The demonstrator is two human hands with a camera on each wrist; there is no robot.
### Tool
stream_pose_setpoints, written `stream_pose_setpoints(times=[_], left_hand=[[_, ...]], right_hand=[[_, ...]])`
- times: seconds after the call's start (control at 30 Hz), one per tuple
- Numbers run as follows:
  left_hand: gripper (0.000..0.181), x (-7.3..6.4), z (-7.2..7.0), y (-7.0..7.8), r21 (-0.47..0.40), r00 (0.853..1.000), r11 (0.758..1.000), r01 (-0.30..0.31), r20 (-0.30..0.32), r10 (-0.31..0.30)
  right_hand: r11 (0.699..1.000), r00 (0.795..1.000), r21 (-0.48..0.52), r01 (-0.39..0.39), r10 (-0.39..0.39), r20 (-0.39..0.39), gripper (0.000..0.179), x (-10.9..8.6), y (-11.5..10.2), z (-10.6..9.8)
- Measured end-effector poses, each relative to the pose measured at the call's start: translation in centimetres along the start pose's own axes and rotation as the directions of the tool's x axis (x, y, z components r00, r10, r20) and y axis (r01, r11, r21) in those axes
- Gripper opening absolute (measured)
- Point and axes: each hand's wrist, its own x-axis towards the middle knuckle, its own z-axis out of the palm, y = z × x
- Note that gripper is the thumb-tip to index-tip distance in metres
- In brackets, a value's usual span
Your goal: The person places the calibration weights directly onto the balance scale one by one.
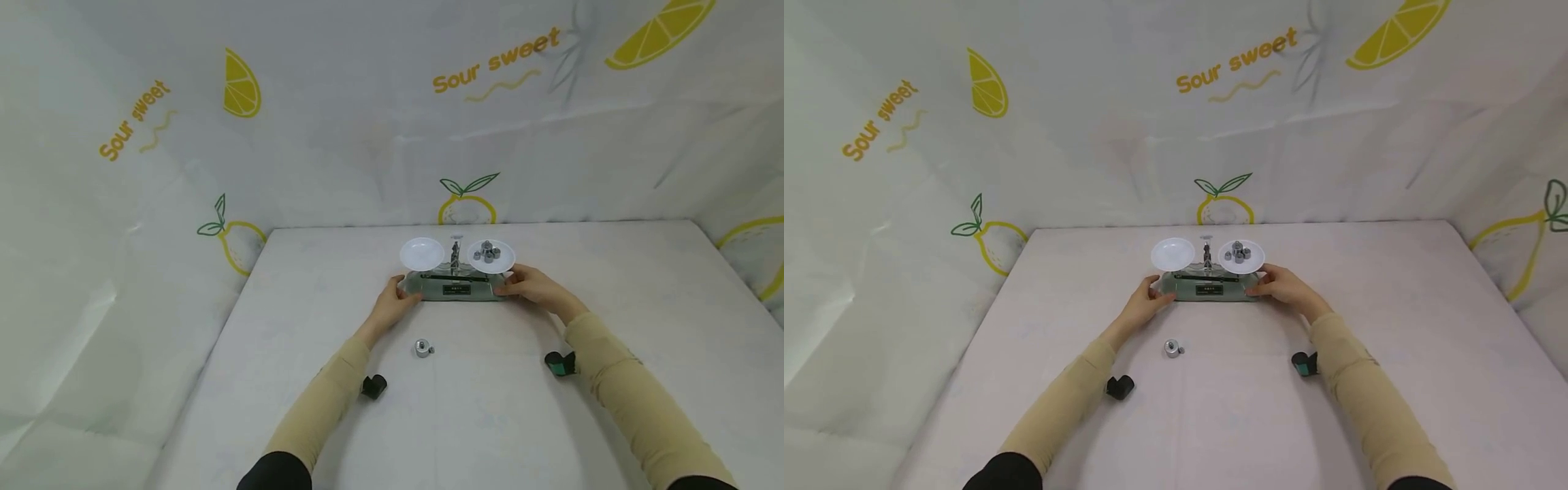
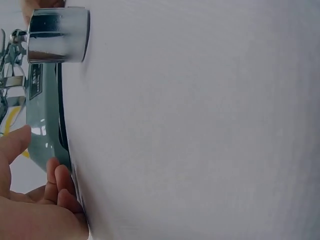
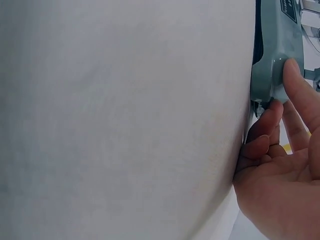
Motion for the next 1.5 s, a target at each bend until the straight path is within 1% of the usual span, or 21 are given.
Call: stream_pose_setpoints(times=[0.07,0.2,0.27,0.37,0.5,0.6,0.77,0.8,0.9,1.0,1.1,1.3,1.37,1.5], left_hand=[[0.071,-0.3,-0.1,0.1,-0.015,1.000,1.000,0.000,0.020,0.000],[0.070,-1.1,-0.3,0.4,-0.030,0.998,0.999,-0.038,0.054,0.039],[0.067,-1.6,-0.5,0.6,-0.020,0.996,0.998,-0.061,0.069,0.062],[0.060,-2.4,-0.7,0.8,0.022,0.991,0.996,-0.085,0.104,0.082],[0.054,-3.5,-1.1,0.7,0.081,0.977,0.988,-0.129,0.182,0.113],[0.053,-4.3,-1.2,0.5,0.086,0.963,0.984,-0.158,0.235,0.134],[0.053,-5.3,-1.2,0.1,0.097,0.945,0.980,-0.175,0.297,0.139],[0.052,-5.5,-1.2,0.0,0.101,0.942,0.978,-0.181,0.303,0.143],[0.049,-5.9,-1.1,-0.1,0.104,0.941,0.974,-0.199,0.298,0.160],[0.046,-6.2,-1.0,-0.2,0.109,0.945,0.973,-0.206,0.279,0.168],[0.044,-6.3,-0.9,-0.5,0.122,0.948,0.971,-0.205,0.274,0.165],[0.043,-6.5,-0.9,-1.0,0.122,0.947,0.974,-0.189,0.286,0.148],[0.042,-6.5,-0.9,-1.0,0.118,0.945,0.976,-0.186,0.293,0.145],[0.040,-6.7,-0.9,-1.1,0.118,0.935,0.972,-0.202,0.317,0.156]], right_hand=[[1.000,1.000,-0.001,0.000,0.000,0.000,0.061,0.0,0.0,0.0],[1.000,1.000,0.006,-0.004,0.004,-0.001,0.061,-0.2,0.0,0.1],[1.000,1.000,0.009,-0.008,0.008,-0.001,0.061,-0.2,-0.1,0.1],[1.000,1.000,0.007,-0.002,0.002,-0.002,0.062,-0.3,-0.3,0.1],[1.000,1.000,0.004,0.001,-0.001,-0.005,0.061,-0.3,-0.5,0.2],[1.000,1.000,0.001,0.001,-0.001,-0.008,0.061,-0.2,-0.4,0.2],[1.000,1.000,0.005,-0.001,0.001,-0.013,0.059,-0.1,-0.2,0.2],[1.000,1.000,0.004,0.000,0.000,-0.011,0.059,-0.1,-0.1,0.2],[1.000,1.000,0.010,0.000,0.000,-0.012,0.059,-0.1,-0.1,0.2],[1.000,1.000,0.014,0.003,-0.002,-0.011,0.059,-0.1,-0.2,0.1],[1.000,1.000,0.013,0.003,-0.002,-0.014,0.059,-0.1,-0.4,0.1],[1.000,1.000,0.008,0.004,-0.004,-0.013,0.057,-0.1,-0.4,0.1],[1.000,1.000,0.006,0.004,-0.004,-0.012,0.057,-0.1,-0.4,0.1],[1.000,1.000,0.003,-0.001,0.001,-0.010,0.056,-0.1,-0.3,0.1]])
